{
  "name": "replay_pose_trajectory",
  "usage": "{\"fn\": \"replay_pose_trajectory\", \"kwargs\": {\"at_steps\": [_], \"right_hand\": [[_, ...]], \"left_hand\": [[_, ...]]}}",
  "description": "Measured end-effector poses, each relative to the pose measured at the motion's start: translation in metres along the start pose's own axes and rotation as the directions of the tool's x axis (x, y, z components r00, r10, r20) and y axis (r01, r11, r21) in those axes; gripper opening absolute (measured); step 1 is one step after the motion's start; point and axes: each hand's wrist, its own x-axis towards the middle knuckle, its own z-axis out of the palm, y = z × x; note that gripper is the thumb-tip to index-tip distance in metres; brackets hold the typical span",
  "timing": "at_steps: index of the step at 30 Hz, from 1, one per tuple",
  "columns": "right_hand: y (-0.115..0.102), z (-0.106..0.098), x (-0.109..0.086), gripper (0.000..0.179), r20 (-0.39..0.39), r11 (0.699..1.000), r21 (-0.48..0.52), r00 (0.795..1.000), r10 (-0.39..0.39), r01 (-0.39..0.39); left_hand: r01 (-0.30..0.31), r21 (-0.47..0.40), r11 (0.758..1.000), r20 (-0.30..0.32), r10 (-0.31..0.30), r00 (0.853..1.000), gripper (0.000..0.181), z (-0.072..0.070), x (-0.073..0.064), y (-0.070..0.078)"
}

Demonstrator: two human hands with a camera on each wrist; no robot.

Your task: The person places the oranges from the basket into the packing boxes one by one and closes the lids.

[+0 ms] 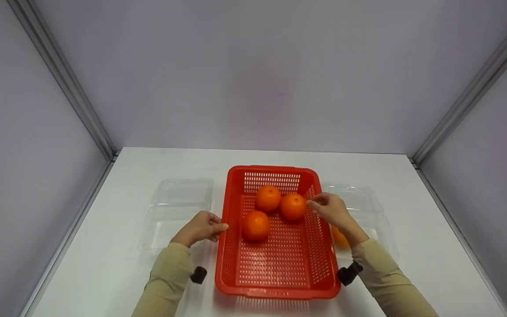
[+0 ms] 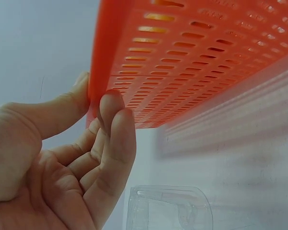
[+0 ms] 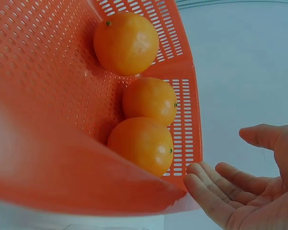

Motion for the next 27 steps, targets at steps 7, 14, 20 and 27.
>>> {"fn": "replay_pose_trajectory", "kwargs": {"at_steps": [7, 14, 20, 27], "right_hand": [[-0.003, 0.005, 0.001, 0.034, 0.009, 1.000, -0.026, 1.000, 0.007, -0.007], [-0.007, 0.013, 0.002, 0.033, -0.013, 1.000, 0.017, 1.000, -0.011, 0.011], [-0.008, 0.019, 0.003, 0.033, -0.018, 1.000, 0.017, 1.000, -0.002, 0.002], [-0.009, 0.023, 0.003, 0.032, -0.015, 1.000, 0.009, 1.000, 0.000, 0.000]], "left_hand": [[0.001, -0.006, 1.000, 0.000, -0.001, 1.000, 0.029, 0.000, 0.001, -0.001], [0.007, -0.014, 1.000, 0.009, -0.007, 1.000, 0.031, -0.001, 0.001, 0.000], [0.012, -0.013, 1.000, 0.001, -0.012, 1.000, 0.029, 0.000, 0.001, 0.000], [0.009, -0.015, 1.000, 0.004, -0.009, 1.000, 0.027, 0.000, 0.001, -0.001]]}}
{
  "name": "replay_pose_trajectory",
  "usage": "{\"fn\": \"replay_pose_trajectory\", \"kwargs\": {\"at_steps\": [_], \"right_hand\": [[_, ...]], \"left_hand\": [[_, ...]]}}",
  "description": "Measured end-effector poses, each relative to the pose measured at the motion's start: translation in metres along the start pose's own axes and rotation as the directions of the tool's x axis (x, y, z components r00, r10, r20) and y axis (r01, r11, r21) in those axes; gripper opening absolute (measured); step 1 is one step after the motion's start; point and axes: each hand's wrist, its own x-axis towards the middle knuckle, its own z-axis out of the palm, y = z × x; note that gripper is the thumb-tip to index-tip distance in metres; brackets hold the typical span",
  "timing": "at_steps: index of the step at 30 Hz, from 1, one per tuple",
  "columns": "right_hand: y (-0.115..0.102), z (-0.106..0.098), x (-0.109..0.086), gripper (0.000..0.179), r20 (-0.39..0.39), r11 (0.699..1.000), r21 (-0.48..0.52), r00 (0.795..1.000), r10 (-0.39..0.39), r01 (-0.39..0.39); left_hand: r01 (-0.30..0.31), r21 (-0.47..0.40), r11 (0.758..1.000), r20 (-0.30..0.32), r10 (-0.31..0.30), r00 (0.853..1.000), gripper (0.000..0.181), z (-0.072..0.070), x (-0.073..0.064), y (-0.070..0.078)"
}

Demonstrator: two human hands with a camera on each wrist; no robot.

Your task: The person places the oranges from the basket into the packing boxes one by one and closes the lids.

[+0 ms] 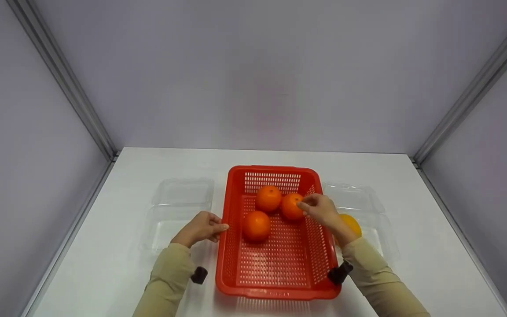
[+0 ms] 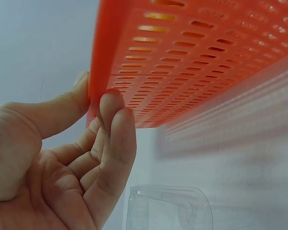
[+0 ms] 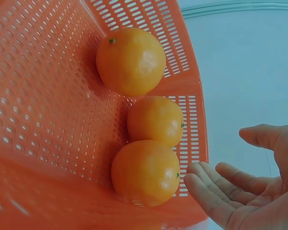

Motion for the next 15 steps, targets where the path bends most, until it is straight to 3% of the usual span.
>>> {"fn": "replay_pose_trajectory", "kwargs": {"at_steps": [15], "right_hand": [[-0.002, 0.011, 0.003, 0.030, 0.023, 1.000, 0.015, 1.000, -0.017, 0.017]], "left_hand": [[0.006, -0.009, 1.000, -0.001, -0.006, 1.000, 0.029, 0.000, 0.000, -0.002]]}}
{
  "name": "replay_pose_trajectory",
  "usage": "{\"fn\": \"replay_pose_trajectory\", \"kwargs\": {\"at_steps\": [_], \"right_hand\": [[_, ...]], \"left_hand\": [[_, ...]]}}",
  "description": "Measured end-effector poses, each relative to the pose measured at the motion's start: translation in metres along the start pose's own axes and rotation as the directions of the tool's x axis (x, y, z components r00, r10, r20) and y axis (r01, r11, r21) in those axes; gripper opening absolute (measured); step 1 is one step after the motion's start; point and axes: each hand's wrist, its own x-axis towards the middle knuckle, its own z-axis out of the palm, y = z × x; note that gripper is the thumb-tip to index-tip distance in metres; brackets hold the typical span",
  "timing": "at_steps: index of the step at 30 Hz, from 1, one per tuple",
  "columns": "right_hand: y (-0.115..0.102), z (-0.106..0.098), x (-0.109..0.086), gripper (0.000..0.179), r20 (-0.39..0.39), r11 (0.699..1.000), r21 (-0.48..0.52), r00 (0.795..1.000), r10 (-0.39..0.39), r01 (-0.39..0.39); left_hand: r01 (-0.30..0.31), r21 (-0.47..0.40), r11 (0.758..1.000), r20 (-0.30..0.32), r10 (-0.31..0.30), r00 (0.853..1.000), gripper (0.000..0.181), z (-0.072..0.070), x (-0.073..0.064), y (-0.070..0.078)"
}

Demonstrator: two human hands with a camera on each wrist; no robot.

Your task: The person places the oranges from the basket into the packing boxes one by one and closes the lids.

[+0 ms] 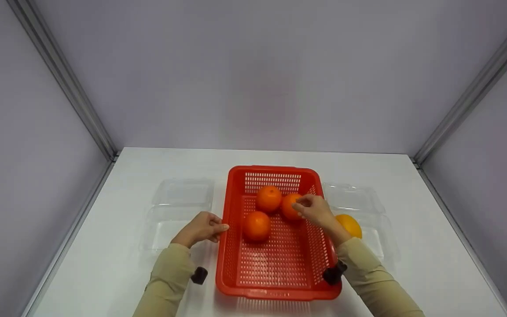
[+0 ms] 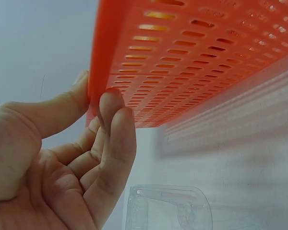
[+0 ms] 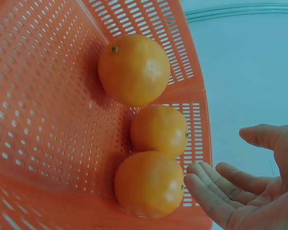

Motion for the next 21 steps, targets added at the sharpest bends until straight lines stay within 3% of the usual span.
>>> {"fn": "replay_pose_trajectory", "kwargs": {"at_steps": [21], "right_hand": [[-0.007, 0.013, 0.002, 0.024, 0.006, 0.998, -0.049, 1.000, 0.030, -0.030]], "left_hand": [[-0.005, -0.003, 1.000, -0.003, 0.005, 1.000, 0.032, 0.000, -0.001, 0.001]]}}
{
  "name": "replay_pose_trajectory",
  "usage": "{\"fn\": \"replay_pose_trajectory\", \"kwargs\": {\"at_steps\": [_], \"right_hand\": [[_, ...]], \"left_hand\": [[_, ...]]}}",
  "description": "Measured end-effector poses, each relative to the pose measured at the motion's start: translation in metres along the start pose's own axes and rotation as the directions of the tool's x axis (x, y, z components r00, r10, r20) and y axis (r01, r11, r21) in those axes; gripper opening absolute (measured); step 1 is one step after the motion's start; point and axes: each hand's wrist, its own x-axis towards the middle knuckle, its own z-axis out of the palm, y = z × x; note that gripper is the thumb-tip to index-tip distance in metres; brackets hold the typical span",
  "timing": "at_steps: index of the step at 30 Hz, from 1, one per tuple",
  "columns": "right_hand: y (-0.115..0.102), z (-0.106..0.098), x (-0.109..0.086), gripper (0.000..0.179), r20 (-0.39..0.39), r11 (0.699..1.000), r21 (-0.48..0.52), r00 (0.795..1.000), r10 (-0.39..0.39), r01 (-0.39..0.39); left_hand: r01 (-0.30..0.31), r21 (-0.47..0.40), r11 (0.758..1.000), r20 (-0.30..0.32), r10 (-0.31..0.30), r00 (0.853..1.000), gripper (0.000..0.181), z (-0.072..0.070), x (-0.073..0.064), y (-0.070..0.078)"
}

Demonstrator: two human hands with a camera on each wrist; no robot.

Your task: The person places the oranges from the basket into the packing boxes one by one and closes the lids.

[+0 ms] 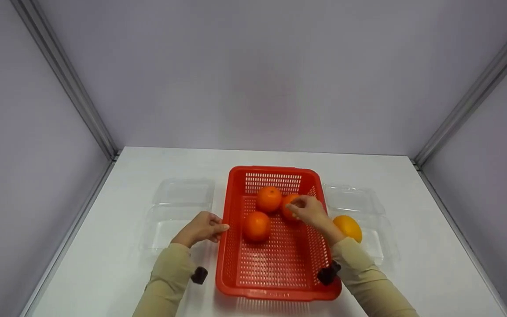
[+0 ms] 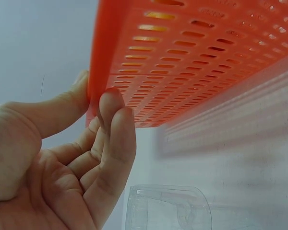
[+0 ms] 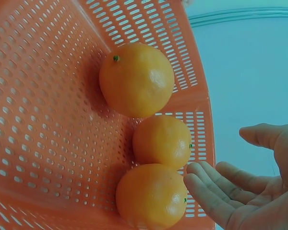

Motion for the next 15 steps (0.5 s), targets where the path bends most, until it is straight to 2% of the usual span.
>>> {"fn": "replay_pose_trajectory", "kwargs": {"at_steps": [8, 15], "right_hand": [[0.000, 0.008, 0.003, 0.020, 0.024, 1.000, 0.013, 1.000, 0.000, -0.001], [-0.001, 0.018, 0.003, 0.021, 0.007, 0.999, -0.040, 1.000, -0.007, 0.008]], "left_hand": [[0.016, -0.005, 1.000, -0.005, -0.016, 1.000, 0.029, 0.001, 0.002, -0.001], [0.011, 0.002, 1.000, -0.004, -0.011, 1.000, 0.027, 0.002, 0.002, 0.000]]}}
